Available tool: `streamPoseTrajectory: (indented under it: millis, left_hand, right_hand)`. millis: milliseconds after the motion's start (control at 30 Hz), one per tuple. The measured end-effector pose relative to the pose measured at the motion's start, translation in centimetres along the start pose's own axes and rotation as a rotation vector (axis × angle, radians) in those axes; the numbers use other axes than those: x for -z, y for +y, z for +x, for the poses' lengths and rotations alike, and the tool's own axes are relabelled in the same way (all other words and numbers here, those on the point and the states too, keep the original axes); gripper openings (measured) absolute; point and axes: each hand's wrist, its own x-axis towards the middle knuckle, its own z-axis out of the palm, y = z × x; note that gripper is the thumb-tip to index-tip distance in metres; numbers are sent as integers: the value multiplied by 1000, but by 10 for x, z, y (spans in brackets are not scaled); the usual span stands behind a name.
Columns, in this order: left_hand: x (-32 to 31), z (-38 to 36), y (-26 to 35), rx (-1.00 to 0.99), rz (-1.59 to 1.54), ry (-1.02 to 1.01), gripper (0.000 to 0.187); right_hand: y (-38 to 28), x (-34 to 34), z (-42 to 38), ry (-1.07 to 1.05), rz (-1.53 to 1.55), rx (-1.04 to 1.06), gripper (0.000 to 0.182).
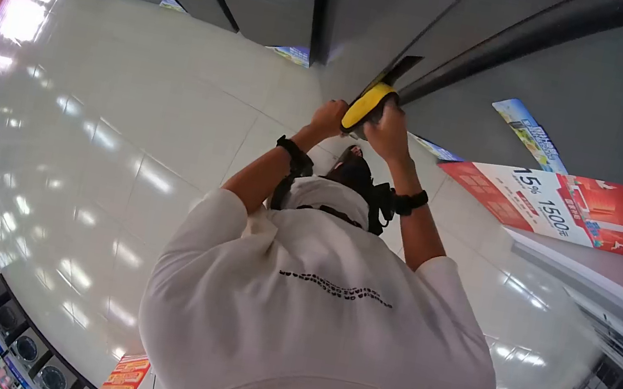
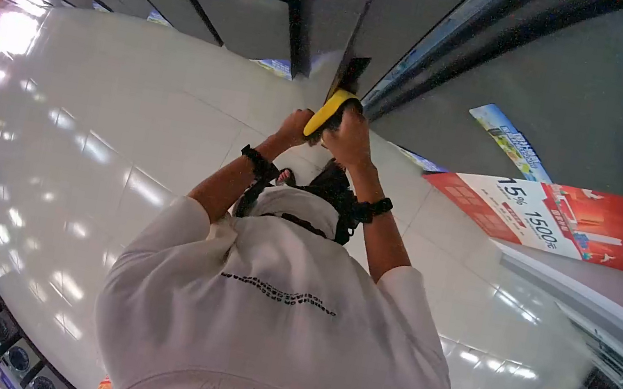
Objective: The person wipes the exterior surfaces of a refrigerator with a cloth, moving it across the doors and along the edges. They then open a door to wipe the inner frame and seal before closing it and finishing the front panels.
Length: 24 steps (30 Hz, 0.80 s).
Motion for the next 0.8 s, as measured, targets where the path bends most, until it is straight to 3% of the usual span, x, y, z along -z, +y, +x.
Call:
streamPoseTrajectory:
  millis: [33, 100, 133, 167, 233, 367, 400, 533, 633, 667, 800]
  left_hand:
    - [-1, -3, -1, 2, 1, -1, 42]
    - [-4, -13, 0, -336, -455, 499, 43]
    - [20, -23, 15, -396, -237, 624, 34]
    - [48, -34, 33, -390, -235, 623, 34]
    - [102, -53, 65, -224, -637, 301, 28]
    - [161, -99, 100, -193, -606, 456, 37]
    - [166, -107, 103, -90, -614, 378, 43]
    - [123, -101, 65, -153, -798, 207, 44]
    - [100, -91, 52, -292, -722, 336, 48]
    - [99, -92, 46, -299, -621, 263, 54]
    - [83, -93, 46, -339, -549, 288, 58]
  right_hand:
    - [-9, 0, 1, -1, 3, -1, 41]
    - [-34, 3, 2, 90, 9, 114, 42]
    - [-54, 10, 3, 58, 80, 68, 47]
    - [-74, 13, 3, 54, 85, 67, 47]
    - [-107, 17, 4, 111, 186, 113, 51]
    - [-134, 23, 6, 46, 287, 79, 58]
    - [-129, 20, 11, 20, 286, 141, 61]
    - [-134, 4, 4, -9, -9, 242, 61]
    - [-136, -15, 1, 37, -62, 218, 57]
    - [-131, -22, 2, 81, -107, 299, 55]
    - [-125, -28, 1, 71, -206, 339, 39]
